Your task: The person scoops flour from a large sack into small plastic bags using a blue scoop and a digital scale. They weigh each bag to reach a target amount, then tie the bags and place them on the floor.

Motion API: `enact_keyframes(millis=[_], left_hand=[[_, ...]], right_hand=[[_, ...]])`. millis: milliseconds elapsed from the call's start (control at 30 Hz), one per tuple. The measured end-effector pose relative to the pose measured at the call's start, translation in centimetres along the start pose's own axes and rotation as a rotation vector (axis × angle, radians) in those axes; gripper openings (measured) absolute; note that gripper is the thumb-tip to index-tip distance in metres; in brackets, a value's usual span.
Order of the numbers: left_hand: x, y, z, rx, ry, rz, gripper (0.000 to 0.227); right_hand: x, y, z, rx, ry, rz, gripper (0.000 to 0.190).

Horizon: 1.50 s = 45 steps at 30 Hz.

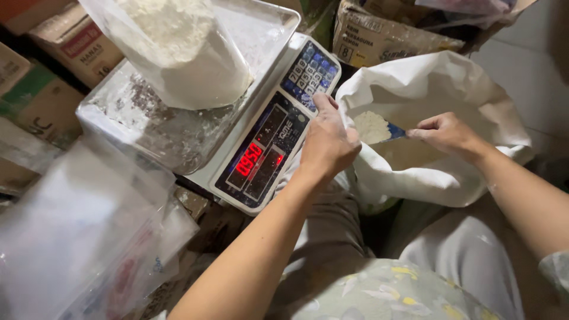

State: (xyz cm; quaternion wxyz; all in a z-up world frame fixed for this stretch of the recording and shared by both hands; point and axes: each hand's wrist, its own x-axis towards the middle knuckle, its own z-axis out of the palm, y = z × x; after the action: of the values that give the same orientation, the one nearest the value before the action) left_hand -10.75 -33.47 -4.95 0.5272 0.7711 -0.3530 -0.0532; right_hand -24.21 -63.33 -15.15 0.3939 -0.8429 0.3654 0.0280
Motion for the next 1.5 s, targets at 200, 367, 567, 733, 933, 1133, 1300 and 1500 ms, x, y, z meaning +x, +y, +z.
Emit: enact_keyframes(millis=[200, 367, 567, 733, 933, 1133, 1300, 1500], left_hand=[[-0.1, 1.8, -1.7, 0.172, -0.090, -0.089, 0.039], [-0.3, 3.8, -3.5, 0.223, -0.171, -0.122, 0.035], [0.7, 6.4, -6.2, 0.260, -0.160, -0.066, 0.031], [1.4, 8.9, -9.7, 0.266, 0.003, 0.051, 0.028], [2.4, 11.9, -16.3, 0.335, 0.463, 0.291, 0.026], [4.0, 13.3, -24.5, 0.575, 0.931, 0.356, 0.024], [5.2, 13.1, -29.7, 0.592, 0.908, 0.126, 0.027], [6.6, 12.9, -32.4, 0.434, 0.596, -0.167, 0.046]], right_hand=[[-2.6, -2.6, -3.6, 0.014, -0.016, -0.163, 0.033], [-5.0, -5.6, -7.1, 0.004, -0.038, -0.038, 0.036], [-7.8, -11.1, -11.9, -0.220, 0.001, -0.031, 0.036], [-8.4, -15.8, -16.1, -0.265, -0.011, -0.164, 0.033], [-6.7, -24.5, -20.3, -0.211, -0.013, -0.350, 0.025], [-5.9, -34.9, -21.9, -0.133, -0.048, -0.649, 0.028], [-5.7, -42.9, -21.0, -0.112, -0.110, -0.870, 0.030], [-7.4, -49.5, -18.7, -0.217, -0.003, -0.869, 0.032]])
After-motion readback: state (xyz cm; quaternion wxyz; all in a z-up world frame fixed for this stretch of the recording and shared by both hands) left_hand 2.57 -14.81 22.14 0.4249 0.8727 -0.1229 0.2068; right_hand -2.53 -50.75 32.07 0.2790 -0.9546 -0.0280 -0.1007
